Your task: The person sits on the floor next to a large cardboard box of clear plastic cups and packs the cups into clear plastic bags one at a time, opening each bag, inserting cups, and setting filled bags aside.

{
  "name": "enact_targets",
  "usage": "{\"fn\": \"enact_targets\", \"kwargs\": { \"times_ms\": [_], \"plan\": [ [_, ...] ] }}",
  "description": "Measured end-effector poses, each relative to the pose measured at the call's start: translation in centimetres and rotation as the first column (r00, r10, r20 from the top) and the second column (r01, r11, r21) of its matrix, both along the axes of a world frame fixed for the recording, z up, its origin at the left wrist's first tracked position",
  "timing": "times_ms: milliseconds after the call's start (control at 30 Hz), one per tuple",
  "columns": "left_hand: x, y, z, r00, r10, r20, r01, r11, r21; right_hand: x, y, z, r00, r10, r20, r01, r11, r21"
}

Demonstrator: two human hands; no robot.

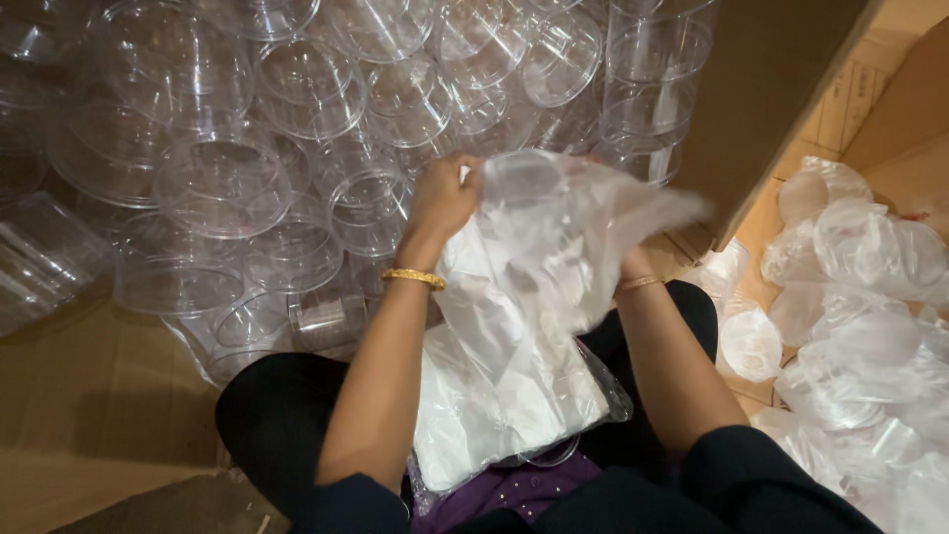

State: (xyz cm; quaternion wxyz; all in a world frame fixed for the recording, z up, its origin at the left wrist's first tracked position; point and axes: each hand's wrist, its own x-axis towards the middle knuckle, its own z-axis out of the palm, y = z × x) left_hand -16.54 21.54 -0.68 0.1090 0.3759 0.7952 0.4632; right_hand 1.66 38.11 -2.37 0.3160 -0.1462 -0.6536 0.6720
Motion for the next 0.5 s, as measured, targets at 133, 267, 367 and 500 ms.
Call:
{"fn": "enact_targets", "kwargs": {
  "times_ms": [133,267,367,500],
  "plan": [
    [-0.8,0.0,0.0,0.989,-0.014,-0.148,-0.037,0.943,-0.332,0.4,-0.5,0.2,1.000,0.016,0.000,-0.016,1.000,-0.018],
    [1.7,-0.4,2.5,0.998,0.024,0.058,-0.023,1.000,-0.021,0.7,-0.4,0.5,1.000,0.029,0.002,-0.029,0.998,-0.049],
    [3.8,-0.9,5.2,0.990,-0.081,0.112,0.051,0.968,0.247,1.0,-0.9,0.4,0.996,0.084,-0.043,-0.089,0.989,-0.122],
    [4.9,0.0,7.6,0.987,-0.148,-0.065,0.159,0.963,0.217,1.6,-2.9,1.7,0.974,0.186,-0.130,-0.213,0.946,-0.243]
  ]
}}
